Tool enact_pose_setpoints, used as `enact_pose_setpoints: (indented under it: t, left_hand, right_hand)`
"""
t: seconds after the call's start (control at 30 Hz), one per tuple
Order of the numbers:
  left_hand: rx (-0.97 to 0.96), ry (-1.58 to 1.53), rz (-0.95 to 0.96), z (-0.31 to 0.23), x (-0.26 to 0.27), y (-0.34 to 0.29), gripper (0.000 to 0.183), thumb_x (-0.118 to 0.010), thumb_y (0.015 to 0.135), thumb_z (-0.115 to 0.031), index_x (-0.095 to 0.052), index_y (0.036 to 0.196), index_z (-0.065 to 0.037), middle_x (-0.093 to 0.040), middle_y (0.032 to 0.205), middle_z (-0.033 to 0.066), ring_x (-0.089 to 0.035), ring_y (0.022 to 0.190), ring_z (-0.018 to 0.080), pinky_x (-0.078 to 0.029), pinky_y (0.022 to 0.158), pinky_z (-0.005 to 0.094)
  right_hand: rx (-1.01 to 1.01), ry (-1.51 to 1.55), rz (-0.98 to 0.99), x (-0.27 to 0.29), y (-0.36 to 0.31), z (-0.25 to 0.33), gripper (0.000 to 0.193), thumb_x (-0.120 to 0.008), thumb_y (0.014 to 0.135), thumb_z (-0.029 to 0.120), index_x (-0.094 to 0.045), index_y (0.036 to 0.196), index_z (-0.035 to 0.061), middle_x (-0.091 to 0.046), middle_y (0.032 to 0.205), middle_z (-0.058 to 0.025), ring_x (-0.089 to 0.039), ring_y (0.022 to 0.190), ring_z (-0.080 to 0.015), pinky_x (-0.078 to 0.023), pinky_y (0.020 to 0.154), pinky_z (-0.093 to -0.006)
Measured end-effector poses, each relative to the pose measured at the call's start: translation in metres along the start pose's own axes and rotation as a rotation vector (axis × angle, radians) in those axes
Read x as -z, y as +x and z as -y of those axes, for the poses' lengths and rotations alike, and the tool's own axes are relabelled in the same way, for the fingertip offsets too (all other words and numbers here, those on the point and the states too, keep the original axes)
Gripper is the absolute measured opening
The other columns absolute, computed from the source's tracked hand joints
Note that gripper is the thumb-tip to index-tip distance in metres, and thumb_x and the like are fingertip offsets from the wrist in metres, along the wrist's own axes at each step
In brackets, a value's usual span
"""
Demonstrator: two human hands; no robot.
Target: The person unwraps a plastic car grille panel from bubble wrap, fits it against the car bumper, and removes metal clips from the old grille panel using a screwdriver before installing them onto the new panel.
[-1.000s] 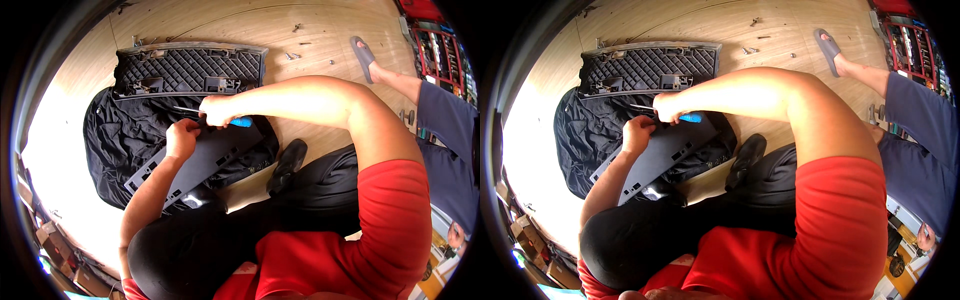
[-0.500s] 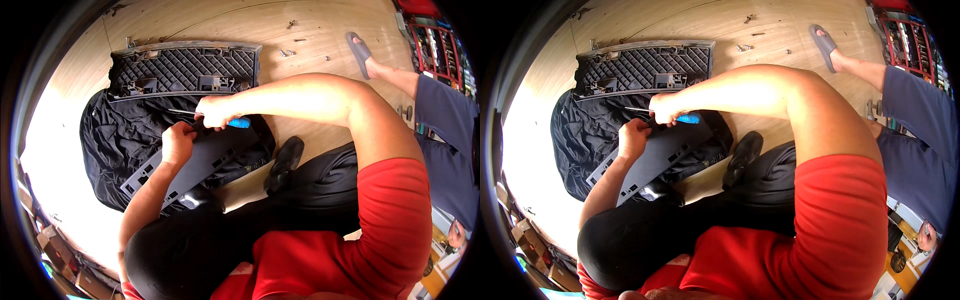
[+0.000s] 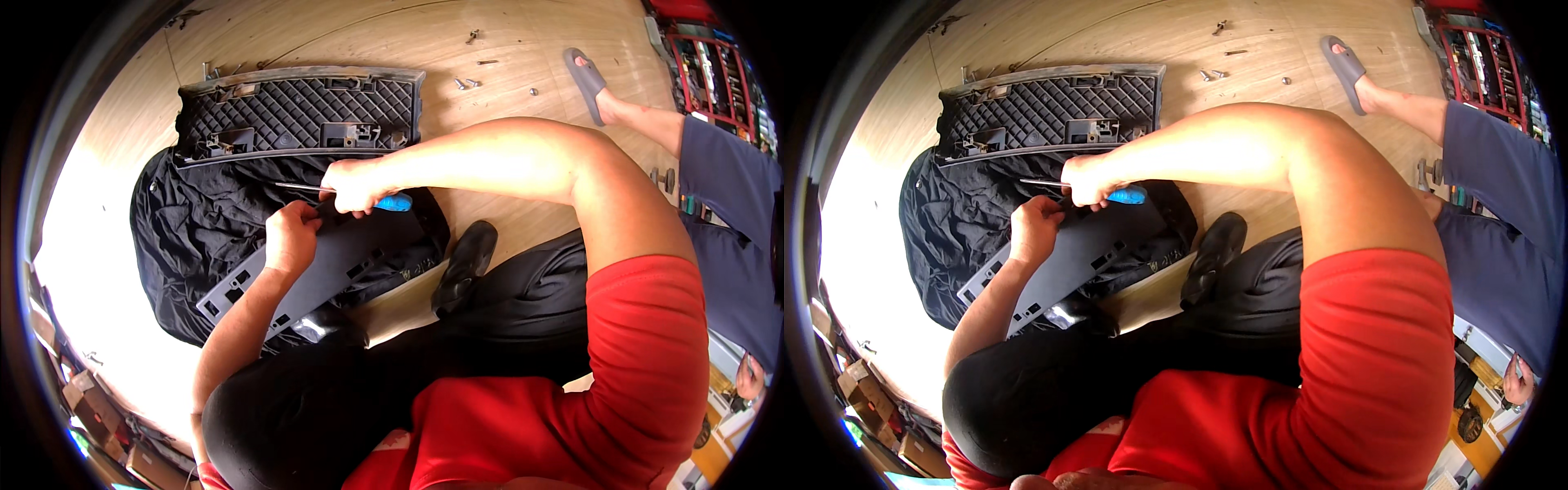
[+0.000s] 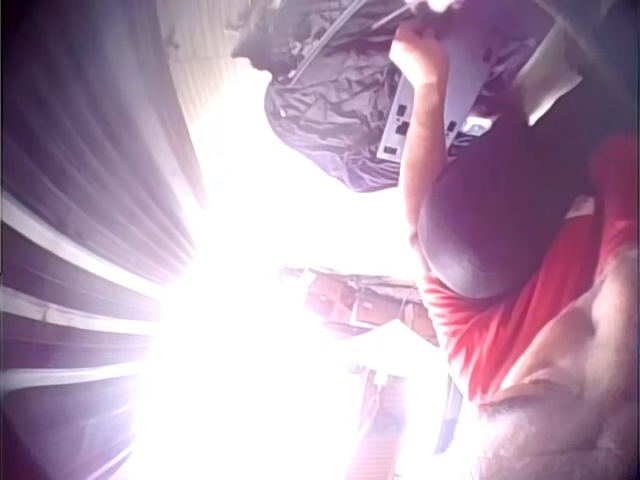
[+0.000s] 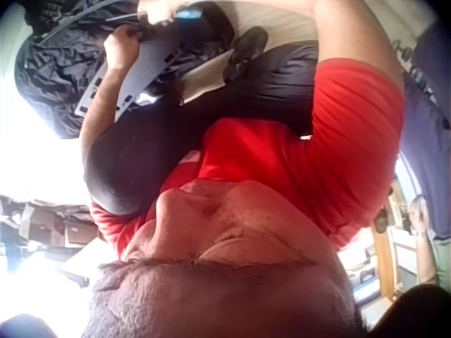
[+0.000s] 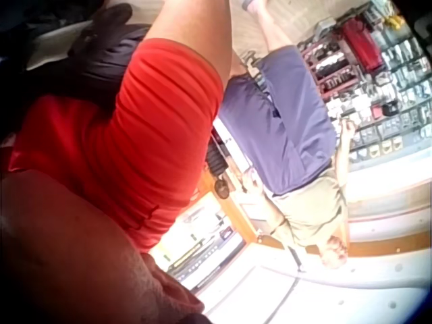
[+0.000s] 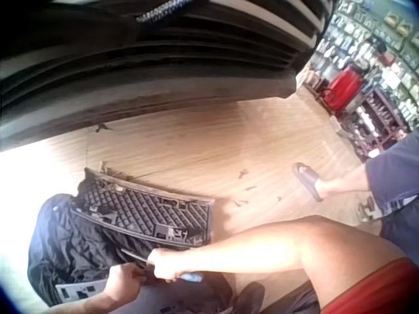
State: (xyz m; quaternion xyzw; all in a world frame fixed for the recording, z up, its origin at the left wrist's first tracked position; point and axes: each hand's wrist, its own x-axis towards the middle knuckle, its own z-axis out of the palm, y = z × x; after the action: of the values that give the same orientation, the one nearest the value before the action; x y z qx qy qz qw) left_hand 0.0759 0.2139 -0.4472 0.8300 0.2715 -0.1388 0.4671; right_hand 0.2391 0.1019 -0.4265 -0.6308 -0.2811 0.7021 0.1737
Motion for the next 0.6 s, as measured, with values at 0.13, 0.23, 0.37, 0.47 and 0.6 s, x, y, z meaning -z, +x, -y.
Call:
enact_pose_setpoints:
  t: [0.13,0.23,0.37,0.47,0.6]
  left_hand:
    - [-0.031,0.027,0.007,-0.002,-0.001,-0.003,0.010,-0.070,0.074,-0.004,-0.064,0.081,0.001,-0.066,0.075,0.0178,-0.065,0.071,0.0339,-0.052,0.066,0.0376]
    - [-0.268,0.158,-0.012,0.000,0.002,-0.004,0.010,-0.069,0.074,-0.004,-0.062,0.080,0.000,-0.064,0.077,0.0178,-0.063,0.073,0.0367,-0.051,0.066,0.0415]
    - [-0.371,0.202,-0.028,-0.001,0.008,-0.007,0.009,-0.068,0.074,-0.004,-0.061,0.081,-0.002,-0.063,0.079,0.0171,-0.062,0.075,0.0372,-0.050,0.066,0.0436]
    - [-0.412,0.223,-0.030,-0.001,0.008,-0.008,0.010,-0.068,0.075,-0.004,-0.062,0.082,-0.002,-0.063,0.080,0.0170,-0.062,0.076,0.0370,-0.051,0.067,0.0434]
    - [-0.381,0.188,-0.067,0.002,0.005,-0.009,0.012,-0.068,0.074,-0.005,-0.063,0.084,-0.002,-0.063,0.080,0.0163,-0.062,0.076,0.0368,-0.051,0.068,0.0433]
  right_hand:
    - [-0.013,-0.011,0.004,-0.001,-0.005,0.002,0.055,-0.052,0.082,0.002,-0.046,0.137,-0.0001,-0.064,0.077,-0.0136,-0.060,0.062,-0.0164,-0.051,0.055,-0.0290]
    - [-0.012,-0.011,-0.005,0.000,-0.007,0.003,0.056,-0.052,0.082,0.002,-0.046,0.137,0.0003,-0.065,0.077,-0.0137,-0.060,0.062,-0.0164,-0.051,0.054,-0.0289]
    - [-0.003,0.007,0.007,0.000,-0.007,0.006,0.056,-0.052,0.081,0.002,-0.046,0.137,0.0003,-0.065,0.076,-0.0134,-0.060,0.061,-0.0162,-0.050,0.053,-0.0287]
    - [0.010,0.001,0.007,-0.001,-0.004,0.004,0.055,-0.052,0.081,0.002,-0.047,0.136,-0.0002,-0.064,0.076,-0.0131,-0.060,0.060,-0.0162,-0.050,0.052,-0.0288]
    - [-0.004,-0.009,0.019,-0.003,-0.007,0.009,0.052,-0.052,0.081,0.002,-0.050,0.133,-0.0011,-0.064,0.074,-0.0126,-0.061,0.060,-0.0162,-0.051,0.053,-0.0291]
